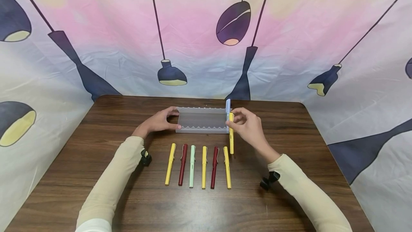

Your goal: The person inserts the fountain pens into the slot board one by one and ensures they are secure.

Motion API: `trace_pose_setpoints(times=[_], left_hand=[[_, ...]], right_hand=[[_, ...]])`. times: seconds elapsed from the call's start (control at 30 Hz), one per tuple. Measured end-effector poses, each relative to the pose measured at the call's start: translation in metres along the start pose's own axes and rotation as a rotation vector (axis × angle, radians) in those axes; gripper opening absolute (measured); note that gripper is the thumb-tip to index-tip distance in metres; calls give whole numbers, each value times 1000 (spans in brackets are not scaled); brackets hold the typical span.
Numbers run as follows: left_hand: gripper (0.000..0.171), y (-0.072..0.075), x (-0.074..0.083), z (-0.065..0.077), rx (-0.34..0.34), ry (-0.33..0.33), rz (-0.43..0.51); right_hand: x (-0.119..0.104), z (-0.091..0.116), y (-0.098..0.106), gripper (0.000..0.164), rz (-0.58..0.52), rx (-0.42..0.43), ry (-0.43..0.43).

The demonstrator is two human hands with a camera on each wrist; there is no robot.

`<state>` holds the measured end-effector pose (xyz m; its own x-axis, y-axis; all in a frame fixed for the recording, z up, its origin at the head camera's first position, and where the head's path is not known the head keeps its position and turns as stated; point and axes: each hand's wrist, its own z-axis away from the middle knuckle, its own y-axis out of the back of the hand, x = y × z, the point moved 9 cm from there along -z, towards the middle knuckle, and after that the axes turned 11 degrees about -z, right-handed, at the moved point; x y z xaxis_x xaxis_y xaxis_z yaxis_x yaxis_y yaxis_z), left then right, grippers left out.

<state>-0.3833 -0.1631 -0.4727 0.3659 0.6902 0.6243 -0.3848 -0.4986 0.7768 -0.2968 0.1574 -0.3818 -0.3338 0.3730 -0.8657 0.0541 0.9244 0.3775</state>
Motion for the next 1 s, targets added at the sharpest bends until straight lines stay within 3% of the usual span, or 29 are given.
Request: trace_pose_setpoints(times=[0.63, 1.0], left_hand=[[91, 0, -4, -1, -9, 13, 13], [91, 0, -2, -1, -11, 8, 15]], right_hand=[[-5, -34, -3, 36, 35, 104, 150], [-2, -53, -8, 36, 30, 151, 165]])
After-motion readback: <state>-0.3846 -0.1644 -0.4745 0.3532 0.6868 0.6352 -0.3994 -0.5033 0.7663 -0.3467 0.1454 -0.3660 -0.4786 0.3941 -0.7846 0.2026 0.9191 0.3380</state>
